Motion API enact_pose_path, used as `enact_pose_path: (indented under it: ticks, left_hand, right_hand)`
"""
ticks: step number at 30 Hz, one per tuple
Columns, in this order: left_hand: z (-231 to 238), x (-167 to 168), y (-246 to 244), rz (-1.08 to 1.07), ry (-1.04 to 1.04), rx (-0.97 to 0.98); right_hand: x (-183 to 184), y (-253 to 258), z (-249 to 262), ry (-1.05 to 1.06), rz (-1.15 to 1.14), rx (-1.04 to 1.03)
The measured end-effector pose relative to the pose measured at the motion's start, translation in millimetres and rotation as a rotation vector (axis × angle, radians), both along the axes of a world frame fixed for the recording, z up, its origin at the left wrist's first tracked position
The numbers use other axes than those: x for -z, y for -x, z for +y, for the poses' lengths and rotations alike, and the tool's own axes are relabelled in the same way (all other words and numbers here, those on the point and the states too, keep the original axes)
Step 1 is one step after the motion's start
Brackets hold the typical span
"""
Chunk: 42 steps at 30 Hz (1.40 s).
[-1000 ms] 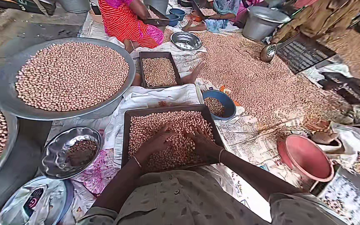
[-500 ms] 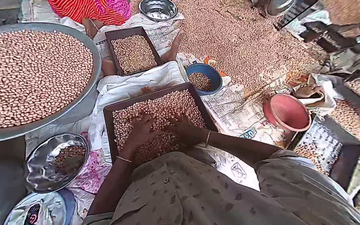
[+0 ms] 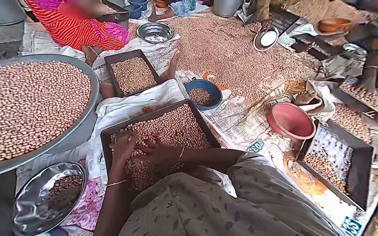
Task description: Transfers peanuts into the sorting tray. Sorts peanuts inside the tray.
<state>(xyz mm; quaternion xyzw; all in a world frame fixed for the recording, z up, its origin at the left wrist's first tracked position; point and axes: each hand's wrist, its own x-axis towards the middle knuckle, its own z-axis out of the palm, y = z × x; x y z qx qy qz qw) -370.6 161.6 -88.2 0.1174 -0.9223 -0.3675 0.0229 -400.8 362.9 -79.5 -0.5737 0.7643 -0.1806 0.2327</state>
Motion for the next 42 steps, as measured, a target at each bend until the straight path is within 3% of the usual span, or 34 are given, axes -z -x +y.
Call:
enact_pose_path:
  ticks: [2, 4, 7, 9, 13, 15, 17, 19, 21, 23, 25, 28, 31, 34, 36, 39, 42]
  left_hand:
    - [25, -7, -3, -0.145, 0.051, 0.298]
    - [57, -3, -2, -0.260, 0.181, 0.569]
    - [72, 8, 3, -0.179, 0.183, 0.763]
    - [62, 15, 7, -0.049, 0.097, 0.678]
    - [29, 20, 7, 0.282, 0.114, 0.177]
    - [14, 18, 7, 0.297, 0.111, -0.067]
    - [7, 18, 5, 0.208, 0.106, -0.146]
    - [12, 22, 3, 0.151, 0.128, 0.011]
    - [30, 19, 1, 0.071, 0.195, 0.300]
    - [53, 13, 2, -0.071, 0.207, 0.549]
    - [63, 15, 7, -0.044, 0.123, 0.696]
    - [56, 28, 10, 0.178, -0.002, 0.621]
    - [35, 26, 9, 0.345, 0.073, 0.275]
    - [11, 20, 8, 0.303, 0.122, -0.053]
    - [7, 19, 5, 0.167, 0.097, -0.154]
    - [18, 22, 2, 0.076, 0.120, 0.138]
    - [48, 14, 4, -0.098, 0.147, 0.534]
  right_hand:
    - [-5, -8, 48, -0.065, 0.040, 0.037]
    - [-12, 7, 94, -0.262, 0.047, 0.152]
    - [-9, 43, 122, -0.353, 0.164, 0.326]
    - [2, 63, 107, -0.315, 0.211, 0.425]
    - [35, 74, 13, 0.033, 0.245, 0.474]
    - [22, 58, -26, 0.054, 0.129, 0.400]
    - [9, 29, -31, 0.049, 0.031, 0.276]
    - [9, 5, -2, 0.006, 0.039, 0.137]
    - [5, -5, 46, -0.061, 0.070, 0.108]
    - [5, 5, 93, -0.150, 0.083, 0.178]
    - [7, 28, 120, -0.201, 0.154, 0.293]
    - [19, 64, 104, -0.184, 0.225, 0.460]
    - [30, 76, 32, -0.007, 0.228, 0.523]
    - [23, 53, -30, 0.070, 0.114, 0.402]
    - [20, 25, -35, 0.080, 0.049, 0.259]
    - [-5, -7, 14, -0.069, 0.048, 0.132]
    - [-2, 0, 87, -0.162, 0.077, 0.241]
